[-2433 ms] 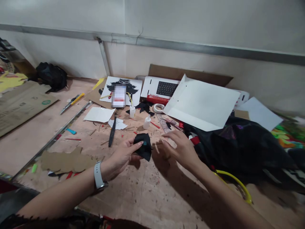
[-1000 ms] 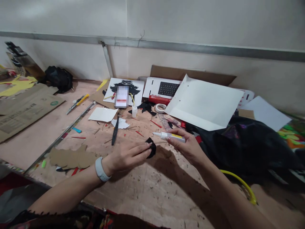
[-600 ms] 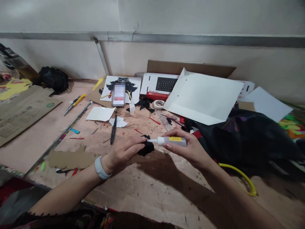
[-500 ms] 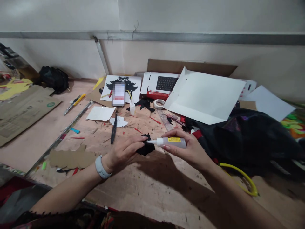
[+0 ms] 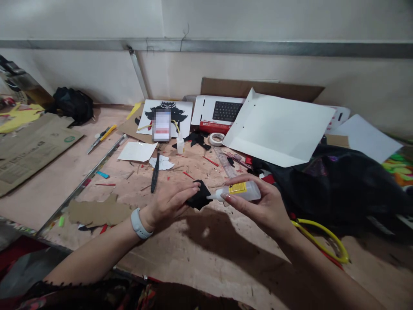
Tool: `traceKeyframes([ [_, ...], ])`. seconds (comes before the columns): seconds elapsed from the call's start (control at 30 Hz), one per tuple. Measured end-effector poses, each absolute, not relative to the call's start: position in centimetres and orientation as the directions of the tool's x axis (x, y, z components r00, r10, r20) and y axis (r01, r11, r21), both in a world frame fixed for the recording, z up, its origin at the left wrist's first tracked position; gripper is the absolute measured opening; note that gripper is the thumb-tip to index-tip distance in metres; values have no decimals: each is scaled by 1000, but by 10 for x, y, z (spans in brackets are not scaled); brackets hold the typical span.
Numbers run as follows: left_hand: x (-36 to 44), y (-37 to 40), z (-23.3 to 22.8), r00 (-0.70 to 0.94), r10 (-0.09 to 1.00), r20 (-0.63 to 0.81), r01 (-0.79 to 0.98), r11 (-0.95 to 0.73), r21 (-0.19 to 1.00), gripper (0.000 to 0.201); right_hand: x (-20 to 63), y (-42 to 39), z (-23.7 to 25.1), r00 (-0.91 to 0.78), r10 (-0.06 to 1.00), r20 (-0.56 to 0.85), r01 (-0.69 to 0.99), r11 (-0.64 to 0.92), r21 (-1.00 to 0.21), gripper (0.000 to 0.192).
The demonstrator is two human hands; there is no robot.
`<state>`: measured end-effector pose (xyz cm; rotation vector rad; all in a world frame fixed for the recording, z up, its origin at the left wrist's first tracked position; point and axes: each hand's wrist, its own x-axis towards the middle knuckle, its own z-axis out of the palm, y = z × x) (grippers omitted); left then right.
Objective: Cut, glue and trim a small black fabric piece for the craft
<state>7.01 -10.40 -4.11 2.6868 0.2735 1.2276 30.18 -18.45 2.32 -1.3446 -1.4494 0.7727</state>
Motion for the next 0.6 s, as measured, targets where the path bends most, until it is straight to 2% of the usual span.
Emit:
traceKeyframes([
  [0.13,69,-105,-47,698,257,668,112,-961,253,49,315,-186,18,161,967,196,386,120,-914,21],
  [0.23,68,-107,-51,680,356,641,161,-926,343,48,333,-187,3,271,955,120,367,13,-930,26],
  [0.3,69,-108,-51,683,391,617,193,-911,363,42,344,-186,-8,350,935,63,292,-45,-955,30],
  [0.33,70,-109,-50,707,359,609,185,-926,330,39,348,-186,-13,386,922,33,233,-63,-970,32],
  [0.43,74,-110,-48,804,154,575,86,-986,143,31,354,-186,-23,449,889,-86,43,-118,-992,39],
  [0.47,76,-111,-48,827,120,549,75,-992,104,30,355,-188,-26,452,883,-125,-1,-140,-990,42],
  [0.6,74,-114,-51,894,169,416,152,-986,72,27,358,-197,-34,434,879,-199,-43,-200,-979,46],
])
